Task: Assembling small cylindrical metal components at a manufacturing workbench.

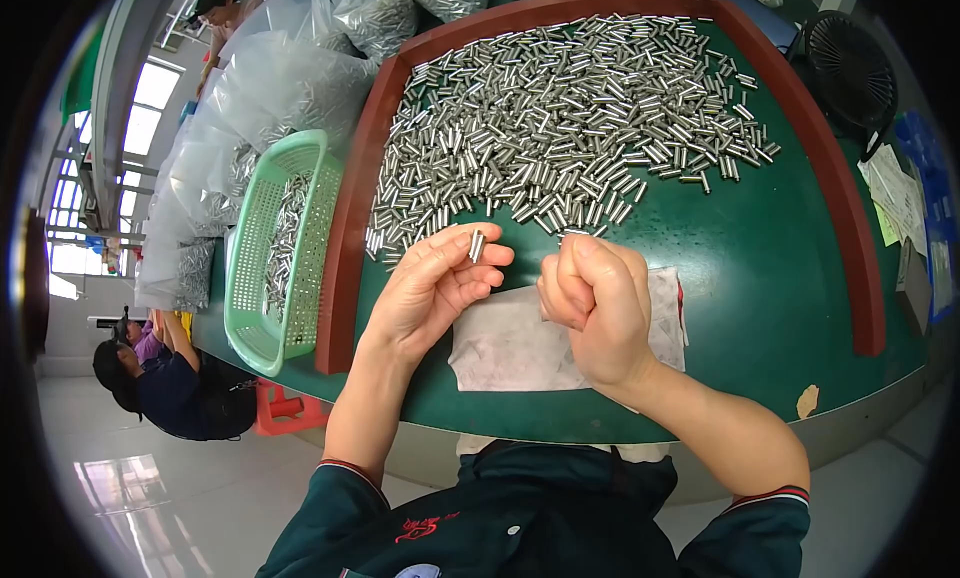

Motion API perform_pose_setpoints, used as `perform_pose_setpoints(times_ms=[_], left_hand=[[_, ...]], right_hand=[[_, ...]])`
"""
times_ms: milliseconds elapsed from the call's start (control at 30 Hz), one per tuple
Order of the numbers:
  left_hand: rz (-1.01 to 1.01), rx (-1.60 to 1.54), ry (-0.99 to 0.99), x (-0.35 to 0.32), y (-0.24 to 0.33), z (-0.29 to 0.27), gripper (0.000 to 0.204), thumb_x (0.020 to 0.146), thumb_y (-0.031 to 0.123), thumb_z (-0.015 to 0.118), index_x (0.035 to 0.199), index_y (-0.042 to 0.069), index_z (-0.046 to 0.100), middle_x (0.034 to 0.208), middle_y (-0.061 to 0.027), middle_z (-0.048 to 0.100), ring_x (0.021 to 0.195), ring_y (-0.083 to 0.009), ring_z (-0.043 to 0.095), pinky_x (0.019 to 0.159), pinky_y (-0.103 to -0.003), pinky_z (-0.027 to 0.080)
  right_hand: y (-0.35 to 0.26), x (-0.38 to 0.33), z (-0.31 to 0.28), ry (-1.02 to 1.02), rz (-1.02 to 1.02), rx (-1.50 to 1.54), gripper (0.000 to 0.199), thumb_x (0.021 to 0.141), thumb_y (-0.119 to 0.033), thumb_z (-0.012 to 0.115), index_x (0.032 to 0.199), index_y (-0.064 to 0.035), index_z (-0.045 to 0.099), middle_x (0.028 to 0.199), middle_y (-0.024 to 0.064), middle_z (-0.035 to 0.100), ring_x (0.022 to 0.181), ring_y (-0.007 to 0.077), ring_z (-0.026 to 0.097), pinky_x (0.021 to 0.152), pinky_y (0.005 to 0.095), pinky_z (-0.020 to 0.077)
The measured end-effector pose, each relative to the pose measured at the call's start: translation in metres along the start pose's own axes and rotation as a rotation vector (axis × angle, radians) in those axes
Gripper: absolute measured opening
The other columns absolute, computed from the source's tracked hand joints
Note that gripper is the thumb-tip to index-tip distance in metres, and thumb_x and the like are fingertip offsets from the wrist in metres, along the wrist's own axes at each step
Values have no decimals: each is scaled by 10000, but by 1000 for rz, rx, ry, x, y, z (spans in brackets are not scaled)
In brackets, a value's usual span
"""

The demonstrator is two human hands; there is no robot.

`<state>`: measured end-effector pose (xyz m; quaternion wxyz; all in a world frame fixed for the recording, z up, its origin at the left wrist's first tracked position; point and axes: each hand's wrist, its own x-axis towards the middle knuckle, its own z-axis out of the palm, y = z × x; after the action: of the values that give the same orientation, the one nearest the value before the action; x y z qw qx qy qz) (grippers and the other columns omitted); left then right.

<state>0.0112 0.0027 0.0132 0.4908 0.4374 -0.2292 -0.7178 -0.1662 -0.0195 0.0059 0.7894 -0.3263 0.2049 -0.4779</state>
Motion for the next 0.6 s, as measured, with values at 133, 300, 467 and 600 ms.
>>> perform_pose_setpoints(times_ms=[133,300,467,600], left_hand=[[-7,-27,23,-1,0,2,274,867,150,460,1052,-50,487,927,-183,596,758,-177,612,699,-267,508],[-7,-50,29,0,0,1,294,881,178,425,1041,-61,484,942,-197,589,765,-196,612,710,-273,506],[-18,-25,46,0,1,2,308,889,196,400,1027,-66,483,950,-205,585,781,-205,611,719,-276,503],[-22,-49,48,0,1,2,293,887,188,396,1018,-57,486,954,-210,582,793,-219,611,725,-286,502]], right_hand=[[0,1,0,10,-1,12,370,838,-228,346,501,-97,270,417,-2,269,400,83,192,412,244,202],[1,1,0,11,5,24,372,839,-228,346,499,-98,270,414,-5,267,397,80,188,405,243,195],[1,2,-1,14,1,31,374,840,-227,345,496,-101,269,412,-7,267,395,78,185,401,242,191],[0,2,-1,19,5,21,377,838,-225,346,492,-102,266,410,-7,269,393,77,183,400,241,192]])
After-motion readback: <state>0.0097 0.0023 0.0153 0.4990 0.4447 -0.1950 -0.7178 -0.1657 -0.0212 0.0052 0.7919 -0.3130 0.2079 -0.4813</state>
